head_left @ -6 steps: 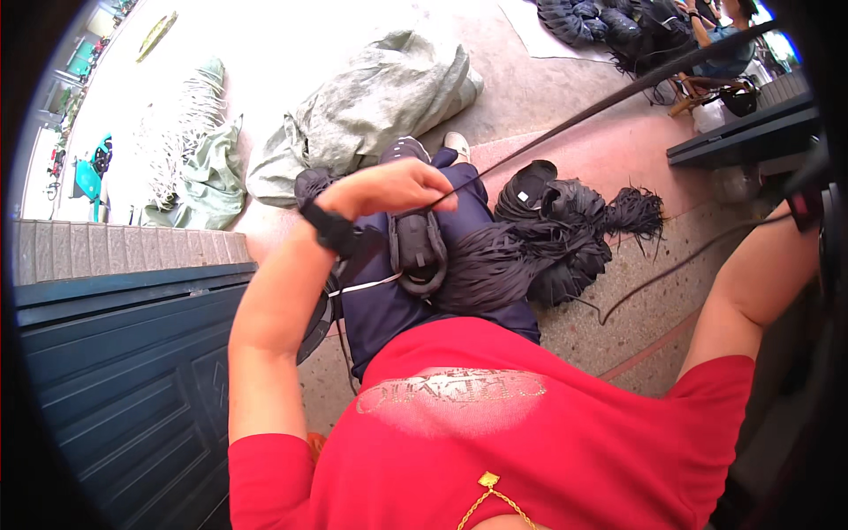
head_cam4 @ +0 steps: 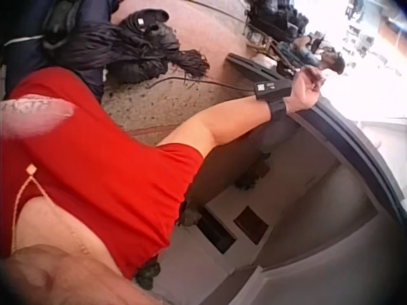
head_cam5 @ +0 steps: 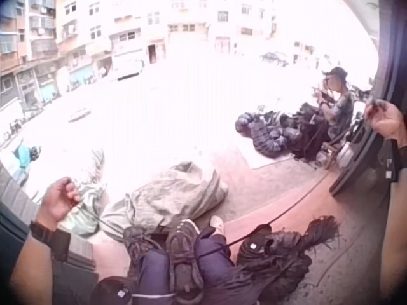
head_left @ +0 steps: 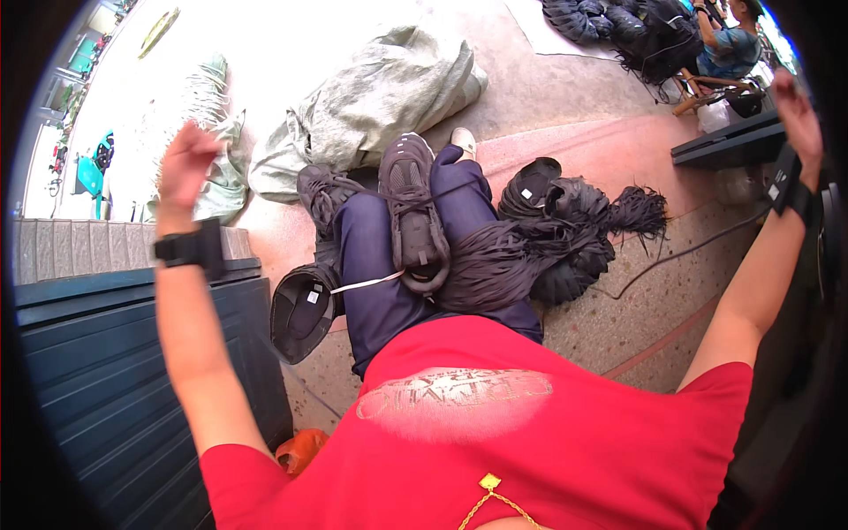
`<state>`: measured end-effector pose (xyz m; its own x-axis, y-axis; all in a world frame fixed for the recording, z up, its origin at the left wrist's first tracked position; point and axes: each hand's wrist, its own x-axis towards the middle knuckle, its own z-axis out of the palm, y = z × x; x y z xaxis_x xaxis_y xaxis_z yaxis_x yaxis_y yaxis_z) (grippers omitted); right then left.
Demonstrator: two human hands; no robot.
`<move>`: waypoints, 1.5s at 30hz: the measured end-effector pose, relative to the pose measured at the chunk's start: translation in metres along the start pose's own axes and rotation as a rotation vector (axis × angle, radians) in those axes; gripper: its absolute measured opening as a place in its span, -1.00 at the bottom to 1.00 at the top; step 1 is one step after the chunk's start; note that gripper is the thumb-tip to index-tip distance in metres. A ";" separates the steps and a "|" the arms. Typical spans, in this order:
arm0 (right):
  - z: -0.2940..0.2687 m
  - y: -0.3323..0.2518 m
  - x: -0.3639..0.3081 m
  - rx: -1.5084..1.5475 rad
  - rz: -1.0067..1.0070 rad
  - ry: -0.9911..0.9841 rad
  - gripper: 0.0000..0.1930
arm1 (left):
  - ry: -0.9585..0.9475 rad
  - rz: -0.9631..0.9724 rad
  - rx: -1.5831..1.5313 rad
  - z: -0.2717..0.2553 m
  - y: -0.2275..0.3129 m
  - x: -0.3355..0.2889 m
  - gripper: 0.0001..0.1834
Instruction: The person is manually inserting and threading long black laces into a pair of black athletic shoes while sitting on the ground.
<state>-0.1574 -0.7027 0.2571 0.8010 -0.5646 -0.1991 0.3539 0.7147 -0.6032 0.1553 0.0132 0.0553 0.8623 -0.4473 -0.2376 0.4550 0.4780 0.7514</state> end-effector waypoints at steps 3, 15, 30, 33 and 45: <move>-0.093 0.066 0.037 -0.191 0.093 -0.262 -0.91 | 0.216 0.340 -0.031 -0.170 0.155 -0.068 -0.75; -0.086 0.524 -0.084 -1.783 -0.184 -0.842 -0.84 | 0.257 -0.491 0.410 -0.012 -0.129 -0.040 -0.87; -0.068 0.557 -0.091 -2.186 -0.340 -0.861 -0.90 | 0.018 -0.115 1.265 0.021 -0.238 -0.061 -0.81; -0.066 0.553 -0.091 -2.142 -0.234 -0.732 -0.84 | 0.025 0.097 1.461 0.012 -0.244 -0.061 -0.83; -0.076 0.555 -0.092 -2.090 -0.316 -0.686 -0.81 | -0.209 0.221 1.692 0.008 -0.243 -0.057 -0.86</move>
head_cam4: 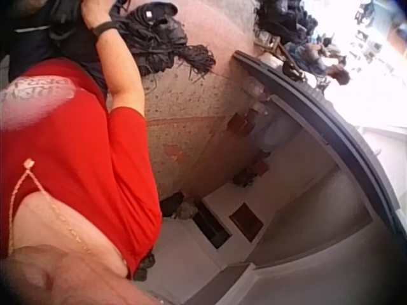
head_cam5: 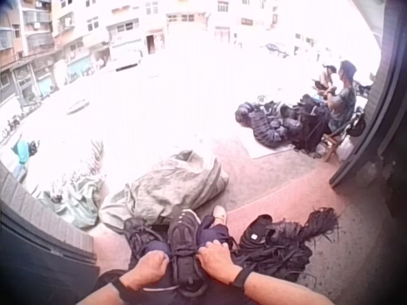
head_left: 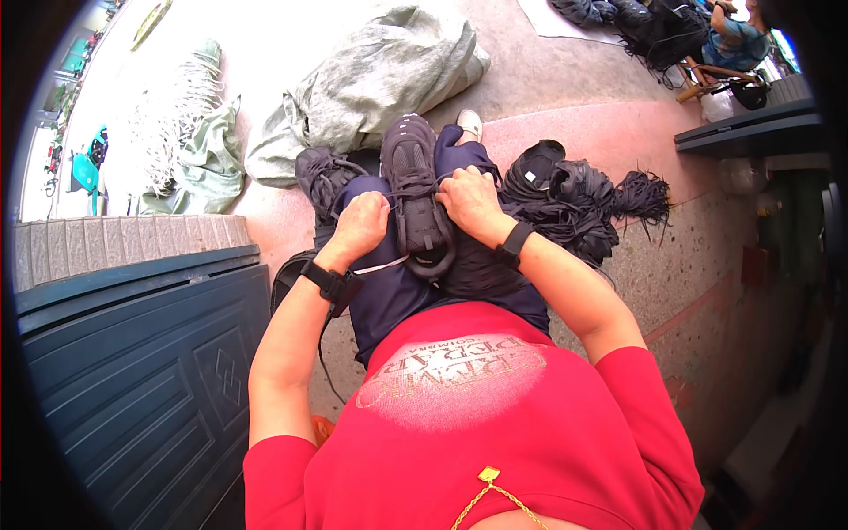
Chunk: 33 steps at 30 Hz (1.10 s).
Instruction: The person is manually inserting and threading long black laces into a pair of black athletic shoes while sitting on the ground.
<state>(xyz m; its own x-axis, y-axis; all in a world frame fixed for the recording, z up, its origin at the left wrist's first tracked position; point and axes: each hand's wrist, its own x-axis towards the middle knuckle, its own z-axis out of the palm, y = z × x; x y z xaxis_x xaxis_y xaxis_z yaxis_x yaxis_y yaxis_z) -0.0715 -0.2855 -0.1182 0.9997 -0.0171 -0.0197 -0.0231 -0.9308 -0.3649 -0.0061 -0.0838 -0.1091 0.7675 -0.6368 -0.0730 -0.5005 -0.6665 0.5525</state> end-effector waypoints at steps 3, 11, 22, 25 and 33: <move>-0.004 -0.003 0.001 -0.011 0.006 -0.007 -0.82 | -0.013 0.077 0.097 0.000 -0.001 0.005 -0.88; 0.001 0.000 -0.001 0.006 0.014 0.050 -0.83 | -0.082 0.268 0.406 -0.006 0.007 0.012 -0.94; -0.007 -0.013 -0.012 -0.119 -0.040 0.044 -0.76 | 0.232 0.001 0.360 0.009 0.035 -0.011 -0.80; -0.012 -0.022 -0.016 -0.120 -0.049 -0.017 -0.74 | 0.200 -0.008 0.352 0.013 0.039 -0.016 -0.79; 0.007 -0.012 -0.016 0.028 -0.039 0.091 -0.86 | 0.220 0.118 0.046 0.001 0.034 0.039 -0.83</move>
<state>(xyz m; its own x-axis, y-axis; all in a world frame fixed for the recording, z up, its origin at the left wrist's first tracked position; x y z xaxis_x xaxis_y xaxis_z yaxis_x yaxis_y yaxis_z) -0.0871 -0.2713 -0.1200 0.9968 -0.0151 0.0790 0.0170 -0.9207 -0.3899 0.0061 -0.1314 -0.0945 0.7691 -0.6147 0.1749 -0.6053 -0.6127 0.5082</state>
